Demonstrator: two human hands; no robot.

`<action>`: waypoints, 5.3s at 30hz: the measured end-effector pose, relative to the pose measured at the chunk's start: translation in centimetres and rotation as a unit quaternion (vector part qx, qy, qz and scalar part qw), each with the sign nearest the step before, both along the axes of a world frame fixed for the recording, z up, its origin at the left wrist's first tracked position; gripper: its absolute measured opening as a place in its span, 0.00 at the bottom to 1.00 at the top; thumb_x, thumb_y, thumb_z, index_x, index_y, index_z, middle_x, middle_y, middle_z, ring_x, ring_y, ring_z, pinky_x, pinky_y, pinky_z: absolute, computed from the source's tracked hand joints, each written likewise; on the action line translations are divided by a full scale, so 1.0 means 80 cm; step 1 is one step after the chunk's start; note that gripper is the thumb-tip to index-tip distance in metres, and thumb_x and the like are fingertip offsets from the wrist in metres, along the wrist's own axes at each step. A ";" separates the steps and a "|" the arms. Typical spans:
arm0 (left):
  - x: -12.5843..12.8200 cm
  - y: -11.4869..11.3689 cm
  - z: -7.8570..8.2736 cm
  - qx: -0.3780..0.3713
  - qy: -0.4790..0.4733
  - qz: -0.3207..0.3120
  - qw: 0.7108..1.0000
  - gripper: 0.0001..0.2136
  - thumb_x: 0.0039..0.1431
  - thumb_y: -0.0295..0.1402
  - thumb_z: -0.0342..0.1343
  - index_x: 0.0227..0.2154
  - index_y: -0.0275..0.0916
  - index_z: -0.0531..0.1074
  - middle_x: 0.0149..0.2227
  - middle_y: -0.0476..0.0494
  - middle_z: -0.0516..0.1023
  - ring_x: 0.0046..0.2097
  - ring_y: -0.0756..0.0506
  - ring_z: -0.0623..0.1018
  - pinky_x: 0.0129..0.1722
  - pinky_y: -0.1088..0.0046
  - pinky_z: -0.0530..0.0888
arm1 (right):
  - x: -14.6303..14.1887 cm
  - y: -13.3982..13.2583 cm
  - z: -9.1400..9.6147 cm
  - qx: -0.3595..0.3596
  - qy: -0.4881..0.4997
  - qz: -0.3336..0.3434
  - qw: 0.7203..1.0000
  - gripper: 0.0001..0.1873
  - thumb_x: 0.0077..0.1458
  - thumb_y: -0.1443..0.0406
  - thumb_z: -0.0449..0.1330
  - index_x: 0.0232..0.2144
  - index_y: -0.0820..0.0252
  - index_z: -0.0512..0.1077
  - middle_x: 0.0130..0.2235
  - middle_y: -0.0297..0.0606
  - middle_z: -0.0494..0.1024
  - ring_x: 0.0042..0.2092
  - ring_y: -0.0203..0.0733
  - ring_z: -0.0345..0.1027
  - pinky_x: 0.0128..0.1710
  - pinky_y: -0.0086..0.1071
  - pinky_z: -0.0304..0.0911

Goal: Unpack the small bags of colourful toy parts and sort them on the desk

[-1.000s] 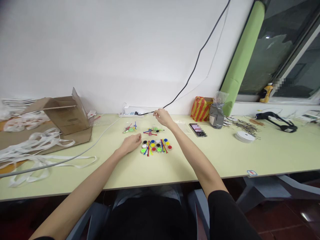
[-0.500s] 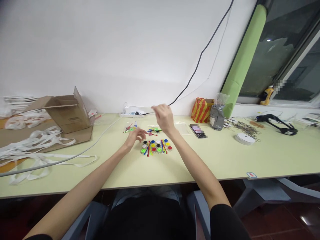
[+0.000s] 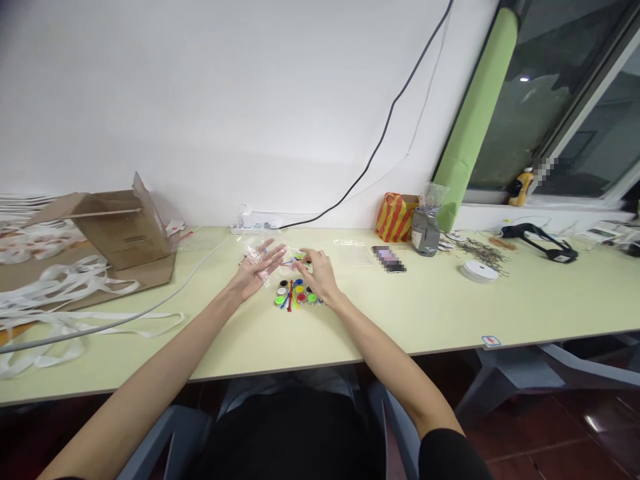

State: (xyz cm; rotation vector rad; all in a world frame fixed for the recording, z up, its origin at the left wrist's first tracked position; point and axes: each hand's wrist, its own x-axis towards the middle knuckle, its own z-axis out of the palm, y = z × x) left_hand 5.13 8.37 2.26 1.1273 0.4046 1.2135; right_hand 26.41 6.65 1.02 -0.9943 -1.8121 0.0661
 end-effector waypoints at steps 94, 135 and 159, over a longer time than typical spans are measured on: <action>-0.004 0.011 -0.043 0.265 0.569 0.265 0.732 0.16 0.58 0.27 0.47 0.47 0.41 0.72 0.29 0.48 0.74 0.33 0.44 0.73 0.33 0.71 0.64 | 0.012 0.146 -0.047 -0.181 0.038 -0.080 0.980 0.07 0.49 0.61 0.65 0.29 0.59 0.79 0.31 0.39 0.77 0.37 0.44 0.69 0.45 0.37 0.63; 0.031 -0.022 -0.017 0.374 0.400 0.228 0.805 0.09 0.64 0.34 0.54 0.44 0.40 0.73 0.41 0.44 0.78 0.40 0.47 0.78 0.45 0.67 0.75 | 0.003 0.007 -0.013 -0.178 0.186 0.188 0.948 0.12 0.57 0.59 0.61 0.40 0.59 0.78 0.38 0.40 0.81 0.38 0.42 0.72 0.39 0.33 0.64; 0.030 -0.026 -0.013 0.417 0.444 0.232 0.758 0.10 0.65 0.37 0.52 0.46 0.41 0.70 0.36 0.46 0.71 0.39 0.46 0.72 0.41 0.68 0.70 | -0.003 -0.002 -0.007 -0.227 0.250 0.267 0.902 0.17 0.51 0.53 0.67 0.35 0.59 0.71 0.36 0.37 0.76 0.38 0.40 0.70 0.40 0.34 0.65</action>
